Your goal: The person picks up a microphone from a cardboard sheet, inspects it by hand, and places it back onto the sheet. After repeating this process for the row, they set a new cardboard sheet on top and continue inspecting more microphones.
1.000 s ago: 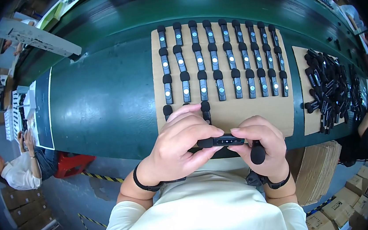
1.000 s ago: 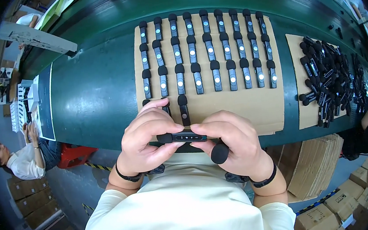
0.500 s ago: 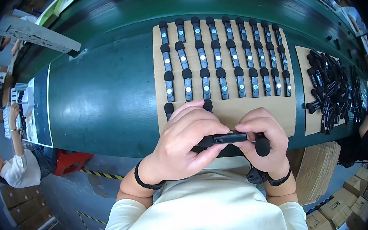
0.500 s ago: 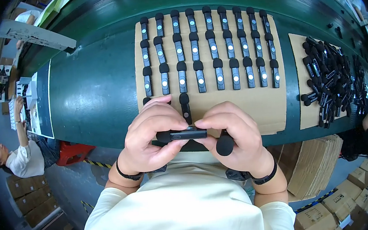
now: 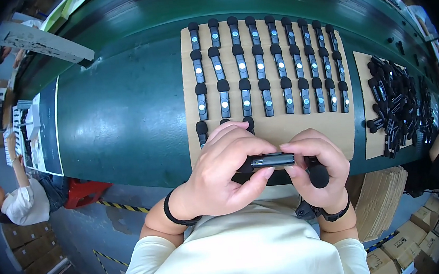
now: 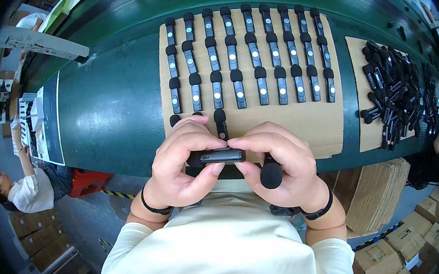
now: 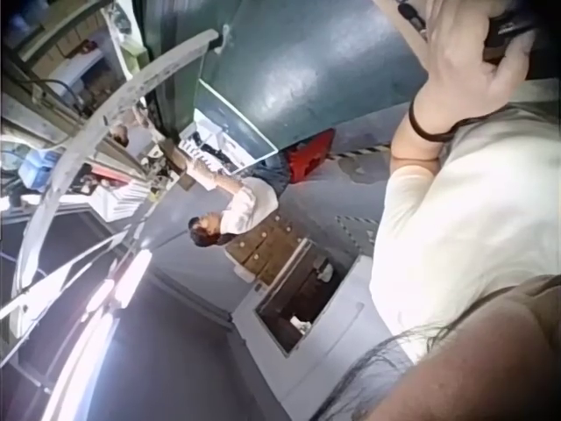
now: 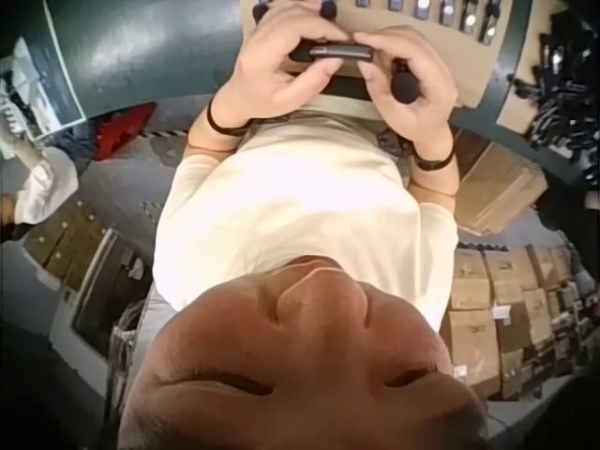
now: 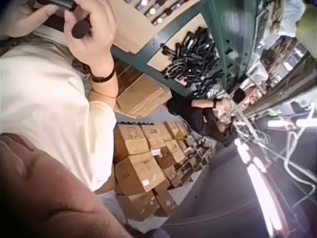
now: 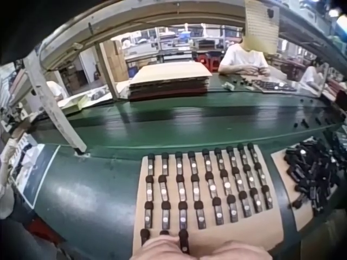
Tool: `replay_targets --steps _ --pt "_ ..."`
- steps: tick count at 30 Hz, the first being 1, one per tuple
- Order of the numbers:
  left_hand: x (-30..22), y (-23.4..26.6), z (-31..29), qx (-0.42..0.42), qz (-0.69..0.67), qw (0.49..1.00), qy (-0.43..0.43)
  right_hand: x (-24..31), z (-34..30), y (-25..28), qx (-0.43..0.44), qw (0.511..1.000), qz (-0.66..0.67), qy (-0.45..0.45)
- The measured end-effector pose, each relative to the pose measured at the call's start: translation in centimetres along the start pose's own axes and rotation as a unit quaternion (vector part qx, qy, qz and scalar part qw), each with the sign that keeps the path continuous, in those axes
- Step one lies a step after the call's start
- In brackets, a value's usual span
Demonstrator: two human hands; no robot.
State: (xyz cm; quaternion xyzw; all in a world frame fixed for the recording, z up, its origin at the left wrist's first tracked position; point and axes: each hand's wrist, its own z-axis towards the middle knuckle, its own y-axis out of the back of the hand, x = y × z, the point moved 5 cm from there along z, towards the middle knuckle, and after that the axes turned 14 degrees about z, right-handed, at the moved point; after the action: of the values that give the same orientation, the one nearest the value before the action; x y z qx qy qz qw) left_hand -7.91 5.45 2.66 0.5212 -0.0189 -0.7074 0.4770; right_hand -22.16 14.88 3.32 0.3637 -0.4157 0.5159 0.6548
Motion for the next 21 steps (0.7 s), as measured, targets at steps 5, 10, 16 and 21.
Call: replay_targets --steps 5,10,16,21 --pt "-0.1 0.03 0.09 -0.001 0.023 1.0 -0.007 -0.22 -0.04 -0.03 -0.012 1.0 0.003 -0.001" --pt "-0.15 0.04 0.07 -0.003 0.036 0.999 -0.02 -0.32 0.0 -0.09 -0.012 1.0 0.003 0.019" --pt "-0.03 0.06 0.14 0.003 0.031 0.999 -0.02 -0.05 0.06 -0.13 -0.02 1.0 -0.014 0.016" --pt "0.74 0.66 -0.08 0.028 0.078 0.997 -0.005 -0.68 -0.76 0.12 0.009 0.995 -0.089 0.047"
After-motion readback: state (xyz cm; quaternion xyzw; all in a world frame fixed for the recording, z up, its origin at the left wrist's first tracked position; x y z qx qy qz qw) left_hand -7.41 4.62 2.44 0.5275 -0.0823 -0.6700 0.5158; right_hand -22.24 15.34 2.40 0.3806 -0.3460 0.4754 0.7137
